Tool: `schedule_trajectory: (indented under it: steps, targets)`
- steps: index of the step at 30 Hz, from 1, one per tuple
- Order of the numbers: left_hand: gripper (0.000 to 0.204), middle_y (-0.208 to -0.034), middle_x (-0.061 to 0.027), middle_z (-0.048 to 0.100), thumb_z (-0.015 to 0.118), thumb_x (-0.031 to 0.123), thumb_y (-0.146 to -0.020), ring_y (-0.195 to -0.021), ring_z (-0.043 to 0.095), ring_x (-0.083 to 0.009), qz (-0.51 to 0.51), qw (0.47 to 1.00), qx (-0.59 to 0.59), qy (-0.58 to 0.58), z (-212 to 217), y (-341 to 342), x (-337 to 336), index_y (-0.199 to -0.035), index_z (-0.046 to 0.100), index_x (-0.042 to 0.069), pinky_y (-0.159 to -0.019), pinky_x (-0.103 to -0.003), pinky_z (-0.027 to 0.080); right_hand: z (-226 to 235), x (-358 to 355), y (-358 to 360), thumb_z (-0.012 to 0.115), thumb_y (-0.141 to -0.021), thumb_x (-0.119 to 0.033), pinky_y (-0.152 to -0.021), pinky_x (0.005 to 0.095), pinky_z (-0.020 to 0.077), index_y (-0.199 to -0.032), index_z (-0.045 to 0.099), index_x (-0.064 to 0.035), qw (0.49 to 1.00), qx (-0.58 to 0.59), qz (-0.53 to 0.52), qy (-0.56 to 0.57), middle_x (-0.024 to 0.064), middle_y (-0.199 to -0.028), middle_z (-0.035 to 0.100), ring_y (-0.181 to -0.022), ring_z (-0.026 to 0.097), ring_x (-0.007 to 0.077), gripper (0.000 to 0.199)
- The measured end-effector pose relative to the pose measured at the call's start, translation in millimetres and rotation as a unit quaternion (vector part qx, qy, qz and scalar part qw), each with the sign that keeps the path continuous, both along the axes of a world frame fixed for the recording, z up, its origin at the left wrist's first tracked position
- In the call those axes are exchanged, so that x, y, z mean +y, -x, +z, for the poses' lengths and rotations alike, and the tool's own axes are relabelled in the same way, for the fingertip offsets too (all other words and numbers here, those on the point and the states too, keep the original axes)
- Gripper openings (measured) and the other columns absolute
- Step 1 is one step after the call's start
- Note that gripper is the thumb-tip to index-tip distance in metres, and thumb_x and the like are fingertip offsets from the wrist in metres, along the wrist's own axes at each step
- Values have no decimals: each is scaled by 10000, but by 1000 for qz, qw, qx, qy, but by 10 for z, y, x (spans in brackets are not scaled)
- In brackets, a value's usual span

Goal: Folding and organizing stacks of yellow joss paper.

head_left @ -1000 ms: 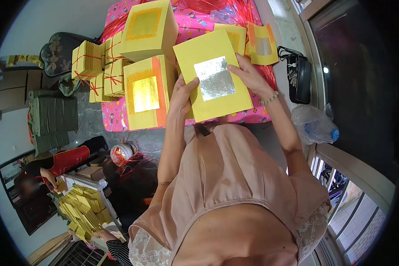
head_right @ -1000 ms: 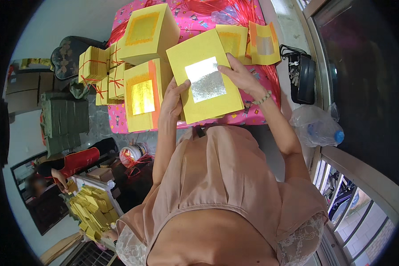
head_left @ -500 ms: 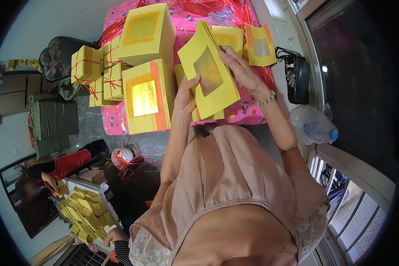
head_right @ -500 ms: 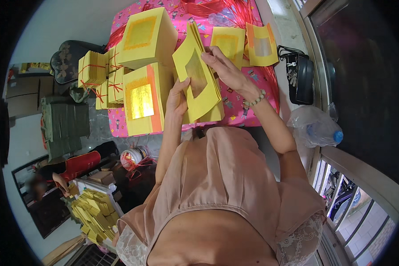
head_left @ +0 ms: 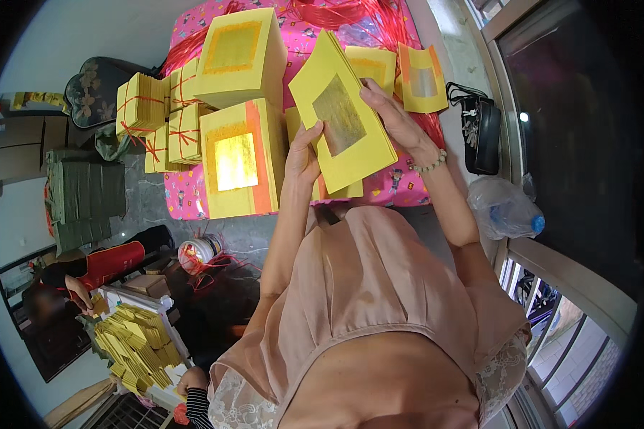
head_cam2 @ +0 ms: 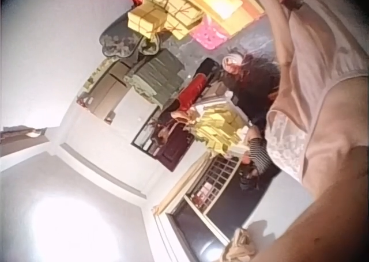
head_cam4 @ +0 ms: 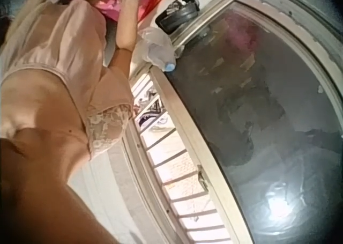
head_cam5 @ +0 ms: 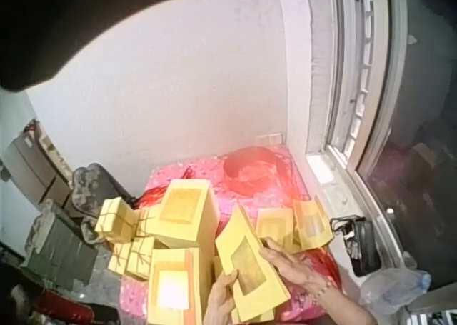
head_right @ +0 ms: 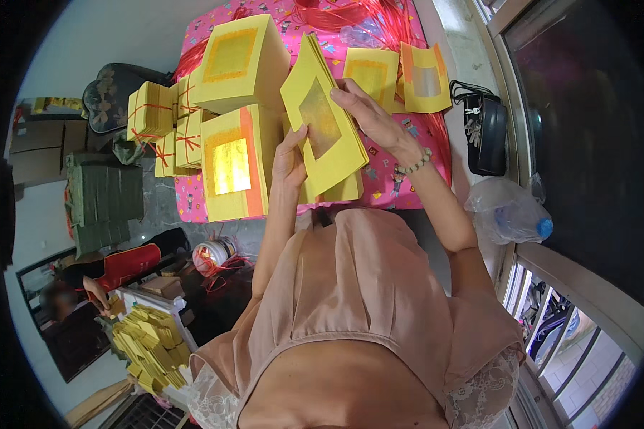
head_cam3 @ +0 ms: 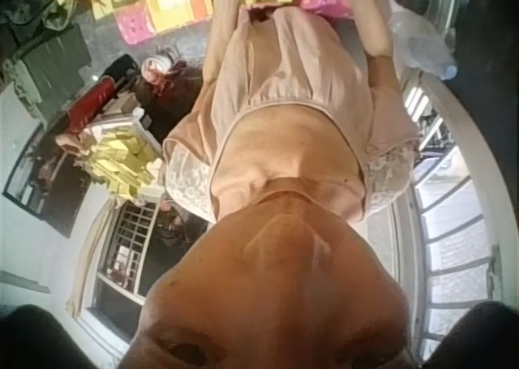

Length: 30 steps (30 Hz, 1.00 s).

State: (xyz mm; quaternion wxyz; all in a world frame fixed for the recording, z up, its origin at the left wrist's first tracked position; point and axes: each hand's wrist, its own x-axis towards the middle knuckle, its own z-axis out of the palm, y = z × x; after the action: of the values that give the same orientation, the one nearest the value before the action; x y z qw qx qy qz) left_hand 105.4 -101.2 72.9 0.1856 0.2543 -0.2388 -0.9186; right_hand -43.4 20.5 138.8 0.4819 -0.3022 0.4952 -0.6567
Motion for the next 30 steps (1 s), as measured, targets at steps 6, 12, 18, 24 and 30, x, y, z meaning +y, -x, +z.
schedule_trajectory:
  steps: [6, 12, 18, 24, 30]
  targets:
    - [455, -1246, -68, 562, 614, 62, -884, -1140, 559, -199, -3, 998, 40, -41, 50, 0, -34, -1308, 452, 45, -988, -362, 475, 18, 21, -18, 407, -1004, -446, -1041, 266, 317, -1397, 341, 5, 998, 60, 23, -3, 58, -1324, 467, -1226, 406, 108, 602]
    - [461, -1262, -80, 553, 612, 96, -891, -1170, 539, -223, 11, 999, 35, -18, -21, 2, -42, -1321, 456, 41, -1031, -391, 432, 2, 56, -6, 511, -958, -441, -1054, 288, 315, -1453, 223, 20, 994, 68, 73, 44, 89, -1418, 374, -1280, 378, 147, 734]
    - [441, -1242, -65, 564, 612, 81, -891, -1158, 544, -207, 24, 998, 51, -27, -18, 17, -68, -1304, 461, 40, -1014, -387, 450, 167, 129, -61, 620, -848, -446, -1051, 293, 323, -1482, 145, 20, 994, 64, 81, 38, 108, -1435, 357, -1300, 377, 164, 919]
    - [436, -1239, -67, 564, 606, 91, -899, -1153, 547, -209, 19, 998, 58, -23, -31, 28, -100, -1307, 459, 49, -1017, -392, 451, 194, 112, -44, 597, -846, -442, -1097, 301, 264, -1484, 136, 33, 993, 57, 96, 33, 116, -1464, 324, -1344, 328, 177, 919]
    - [455, -1217, -56, 570, 610, 51, -892, -1088, 576, -177, 30, 998, 58, 13, -4, 39, -113, -1314, 441, 53, -975, -336, 472, 151, 91, 11, 553, -898, -398, -1055, 290, 311, -1432, 268, 22, 998, 8, 54, 31, 90, -1384, 408, -1273, 389, 147, 737]
